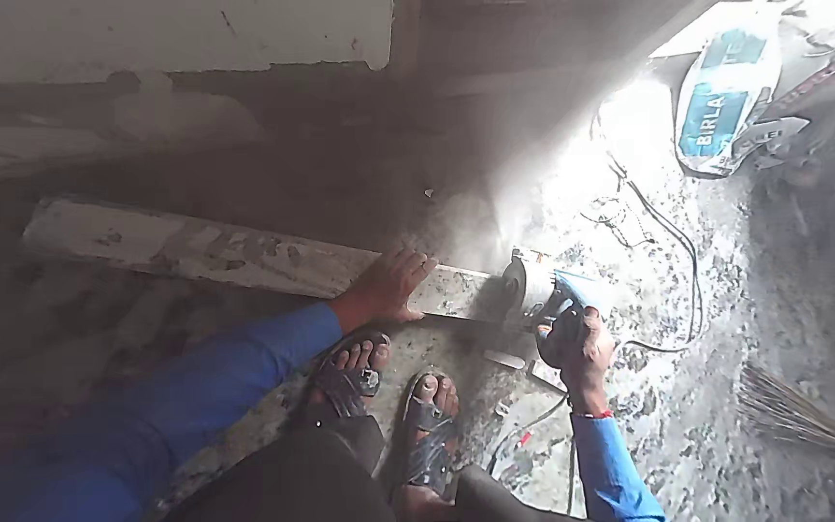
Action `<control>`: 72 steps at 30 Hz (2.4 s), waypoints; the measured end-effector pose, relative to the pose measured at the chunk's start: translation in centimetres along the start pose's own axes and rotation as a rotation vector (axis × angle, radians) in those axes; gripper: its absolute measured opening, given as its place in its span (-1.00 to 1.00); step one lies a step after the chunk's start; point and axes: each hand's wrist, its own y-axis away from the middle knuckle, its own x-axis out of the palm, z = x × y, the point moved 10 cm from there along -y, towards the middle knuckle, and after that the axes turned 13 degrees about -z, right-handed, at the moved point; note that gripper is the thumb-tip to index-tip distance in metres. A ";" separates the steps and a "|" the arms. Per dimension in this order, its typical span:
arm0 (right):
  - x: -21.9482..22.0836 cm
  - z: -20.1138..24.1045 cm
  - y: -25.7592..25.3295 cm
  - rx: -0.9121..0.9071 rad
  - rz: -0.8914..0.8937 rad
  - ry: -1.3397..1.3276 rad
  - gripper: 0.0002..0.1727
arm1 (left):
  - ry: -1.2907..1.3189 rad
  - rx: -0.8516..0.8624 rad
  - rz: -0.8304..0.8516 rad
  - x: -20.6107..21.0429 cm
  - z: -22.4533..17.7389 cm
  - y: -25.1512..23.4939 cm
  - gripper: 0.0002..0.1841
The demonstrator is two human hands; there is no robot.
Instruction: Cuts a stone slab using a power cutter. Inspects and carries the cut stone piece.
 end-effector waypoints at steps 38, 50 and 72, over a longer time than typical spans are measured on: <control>-1.8 -1.5 2.2 0.085 0.050 -0.007 -0.24 | -0.006 -0.065 0.102 0.9 0.4 0.1 0.13; -1.6 -1.4 1.9 0.053 0.037 -0.001 -0.30 | 0.008 -0.060 0.066 0.4 0.3 0.1 0.12; -2.3 -2.4 2.9 0.084 0.034 -0.030 -0.21 | 0.001 -0.060 0.065 0.0 0.1 -0.5 0.11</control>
